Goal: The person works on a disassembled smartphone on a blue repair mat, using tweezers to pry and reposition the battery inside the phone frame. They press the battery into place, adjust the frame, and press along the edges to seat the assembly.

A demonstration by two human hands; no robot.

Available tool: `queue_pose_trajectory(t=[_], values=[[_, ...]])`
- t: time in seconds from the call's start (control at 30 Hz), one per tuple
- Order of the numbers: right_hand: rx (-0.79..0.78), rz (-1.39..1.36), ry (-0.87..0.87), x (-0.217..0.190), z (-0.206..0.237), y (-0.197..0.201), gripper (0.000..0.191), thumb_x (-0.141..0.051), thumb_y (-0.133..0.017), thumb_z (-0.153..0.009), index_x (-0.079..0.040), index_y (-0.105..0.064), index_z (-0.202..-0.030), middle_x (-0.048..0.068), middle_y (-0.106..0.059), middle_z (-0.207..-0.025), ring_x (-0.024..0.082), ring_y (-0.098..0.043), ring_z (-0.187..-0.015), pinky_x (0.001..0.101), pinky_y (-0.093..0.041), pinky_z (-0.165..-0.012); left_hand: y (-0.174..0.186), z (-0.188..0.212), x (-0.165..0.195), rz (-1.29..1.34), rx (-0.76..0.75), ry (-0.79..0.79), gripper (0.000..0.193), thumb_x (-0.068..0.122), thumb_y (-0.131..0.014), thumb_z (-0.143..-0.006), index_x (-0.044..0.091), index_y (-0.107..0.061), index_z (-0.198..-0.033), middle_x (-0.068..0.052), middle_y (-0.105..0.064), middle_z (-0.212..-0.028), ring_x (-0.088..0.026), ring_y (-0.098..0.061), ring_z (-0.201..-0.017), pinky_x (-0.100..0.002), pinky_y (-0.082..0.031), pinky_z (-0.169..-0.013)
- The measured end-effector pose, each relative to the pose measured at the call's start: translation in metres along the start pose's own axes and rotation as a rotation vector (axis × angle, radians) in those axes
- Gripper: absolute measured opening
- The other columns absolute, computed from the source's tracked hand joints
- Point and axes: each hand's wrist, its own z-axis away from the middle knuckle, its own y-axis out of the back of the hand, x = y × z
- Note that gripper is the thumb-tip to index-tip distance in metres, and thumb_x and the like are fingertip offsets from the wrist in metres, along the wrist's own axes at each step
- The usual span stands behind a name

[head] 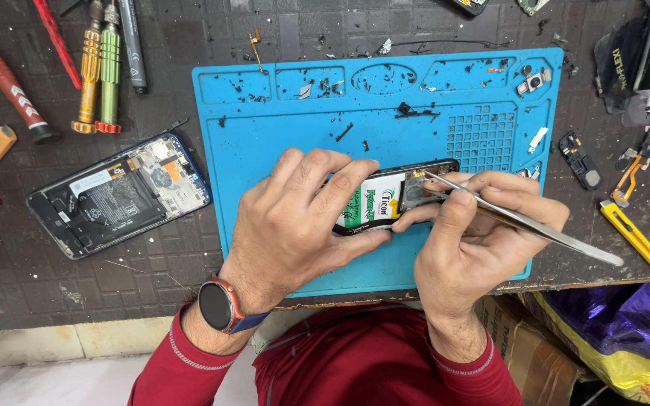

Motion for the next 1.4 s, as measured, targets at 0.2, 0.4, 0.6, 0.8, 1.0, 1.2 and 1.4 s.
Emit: queue_pose_trajectory(t=[0.2,0.4,0.6,0.8,1.0,1.2,1.4], values=[[0.008,-0.014,-0.006,0.002,0.002,0.000,0.026,-0.003,-0.053,-0.115,-0.005,-0.029,-0.122,0.012,-0.044,-0.116,0.020,-0.067,-0.092,0.0339,-0.062,-0.063,0.001,0.001,0.000,0.006,-0.010,0.006,0.067,0.037,-0.095,-0.071,0.007,-0.066,-0.124,-0.005,-0.065,-0.109,-0.023,-0.061,-0.091,-0.035,-0.054,-0.070],[-0.002,-0.024,0.010,0.006,0.004,0.002,0.025,-0.003,-0.054,-0.116,-0.004,-0.030,-0.121,0.012,-0.045,-0.115,0.020,-0.068,-0.092,0.0332,-0.062,-0.063,0.001,0.000,0.001,-0.005,-0.015,0.012,0.067,0.037,-0.095,-0.071,0.007,-0.067,-0.124,-0.005,-0.064,-0.108,-0.024,-0.061,-0.091,-0.035,-0.054,-0.071],[-0.028,-0.022,0.043,0.010,0.007,0.003,0.025,-0.003,-0.055,-0.118,-0.003,-0.030,-0.120,0.012,-0.046,-0.117,0.021,-0.069,-0.092,0.0332,-0.062,-0.063,0.001,0.000,0.000,-0.004,-0.004,0.006,0.064,0.036,-0.095,-0.073,0.007,-0.067,-0.123,-0.004,-0.065,-0.108,-0.022,-0.062,-0.090,-0.035,-0.054,-0.070],[-0.035,-0.023,0.039,0.011,0.007,0.004,0.026,-0.005,-0.056,-0.119,-0.003,-0.030,-0.121,0.012,-0.047,-0.116,0.021,-0.070,-0.094,0.0331,-0.062,-0.063,0.000,0.000,0.000,0.000,0.007,-0.004,0.063,0.035,-0.095,-0.074,0.007,-0.067,-0.123,-0.005,-0.065,-0.109,-0.023,-0.061,-0.090,-0.035,-0.054,-0.070],[-0.045,0.004,0.029,0.010,0.006,0.005,0.026,-0.006,-0.056,-0.116,-0.005,-0.031,-0.121,0.013,-0.047,-0.115,0.021,-0.070,-0.094,0.0326,-0.062,-0.062,0.001,0.000,0.000,-0.004,0.008,-0.004,0.063,0.036,-0.094,-0.075,0.006,-0.067,-0.123,-0.005,-0.064,-0.109,-0.023,-0.061,-0.090,-0.035,-0.054,-0.070],[-0.026,-0.052,0.025,0.010,0.008,0.004,0.026,-0.004,-0.056,-0.119,-0.005,-0.030,-0.122,0.014,-0.049,-0.115,0.021,-0.070,-0.097,0.0338,-0.063,-0.065,0.000,-0.001,0.000,-0.014,0.006,0.003,0.062,0.037,-0.094,-0.076,0.007,-0.067,-0.122,-0.004,-0.065,-0.107,-0.023,-0.061,-0.089,-0.035,-0.054,-0.070],[-0.057,-0.035,0.053,0.011,0.009,0.003,0.026,-0.004,-0.056,-0.115,-0.005,-0.030,-0.121,0.013,-0.049,-0.115,0.021,-0.070,-0.097,0.0318,-0.062,-0.064,0.001,-0.001,0.001,-0.011,0.016,-0.001,0.059,0.037,-0.093,-0.078,0.006,-0.068,-0.122,-0.005,-0.065,-0.107,-0.023,-0.061,-0.090,-0.034,-0.054,-0.071]])
